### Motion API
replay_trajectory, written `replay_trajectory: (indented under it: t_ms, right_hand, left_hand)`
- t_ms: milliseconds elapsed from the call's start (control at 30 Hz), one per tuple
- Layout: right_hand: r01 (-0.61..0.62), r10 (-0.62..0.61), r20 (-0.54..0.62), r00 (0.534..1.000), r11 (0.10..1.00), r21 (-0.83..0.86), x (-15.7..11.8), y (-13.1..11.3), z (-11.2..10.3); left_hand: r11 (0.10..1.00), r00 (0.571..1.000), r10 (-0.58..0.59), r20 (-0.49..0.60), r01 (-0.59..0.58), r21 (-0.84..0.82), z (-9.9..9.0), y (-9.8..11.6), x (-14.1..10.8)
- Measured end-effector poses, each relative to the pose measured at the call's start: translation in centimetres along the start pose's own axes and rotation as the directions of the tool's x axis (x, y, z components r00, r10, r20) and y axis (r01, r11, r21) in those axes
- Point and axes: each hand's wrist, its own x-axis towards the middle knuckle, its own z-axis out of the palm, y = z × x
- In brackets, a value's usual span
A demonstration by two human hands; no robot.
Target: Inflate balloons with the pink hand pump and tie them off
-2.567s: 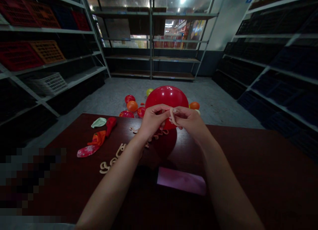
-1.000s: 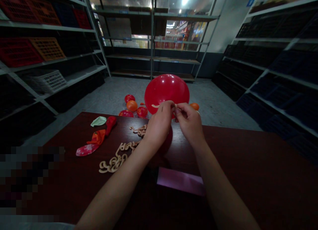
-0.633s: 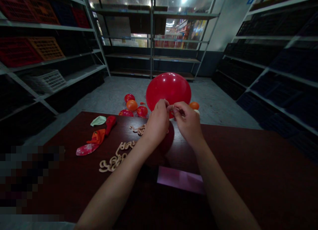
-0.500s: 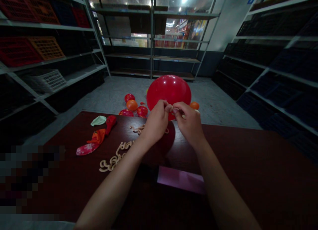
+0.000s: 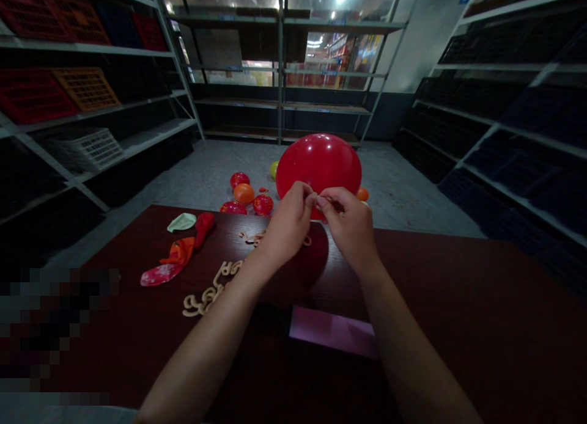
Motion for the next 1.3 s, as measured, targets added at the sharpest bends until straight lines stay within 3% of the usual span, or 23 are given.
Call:
replay_trajectory:
  t_ms: [133,233,533,700,867,967,1067,1167,1300]
  right_hand:
    - [-0.182,0.170,0.071,0.983,0.952,0.247,0.5,1.0,-0.2]
    - [-0.229,0.185,0.145,0.972,0.884,0.407,0.6,1.3,-0.4]
    - [-0.268,0.173,0.232,0.957,0.833,0.484,0.3,0.7,0.1]
    - [-0.230,0.158,0.193,0.968,0.868,0.440,-0.1,0.2,0.8]
    - [-0.105,0.087,0.136,0.987,0.985,0.134,-1.3,-1.4,1.4]
    - [0.040,-0.030,0.056,0.998,0.980,-0.196,-2.2,-2.3,1.8]
    - [0.135,-0.116,0.072,0.991,0.910,-0.392,-2.7,-2.4,2.3]
    - [0.181,-0.155,0.095,0.983,0.876,-0.446,-2.8,-2.2,2.6]
    - [0.144,-0.133,0.055,0.990,0.913,-0.381,-2.7,-1.9,2.4]
  left_hand:
    - [0.986,0.983,0.162,0.083,-0.165,0.037,-0.5,0.0,-0.2]
    - [0.961,0.958,0.257,0.131,-0.267,0.070,-1.2,-0.2,-0.2]
    - [0.941,0.942,0.335,-0.033,-0.333,0.063,-1.2,-0.6,-0.1]
    - [0.985,0.965,0.130,-0.229,-0.152,-0.081,-0.9,-0.4,-0.2]
    - [0.933,0.931,-0.147,-0.333,0.019,-0.359,-0.5,-0.3,0.3]
    - [0.825,0.890,-0.325,-0.320,0.101,-0.557,-0.5,-0.3,0.6]
    - [0.676,0.852,-0.457,-0.257,0.145,-0.722,-0.8,-0.2,0.8]
    - [0.579,0.832,-0.519,-0.195,0.175,-0.796,-1.4,-0.1,0.9]
    - [0.577,0.845,-0.509,-0.165,0.193,-0.793,-1.3,-0.2,0.9]
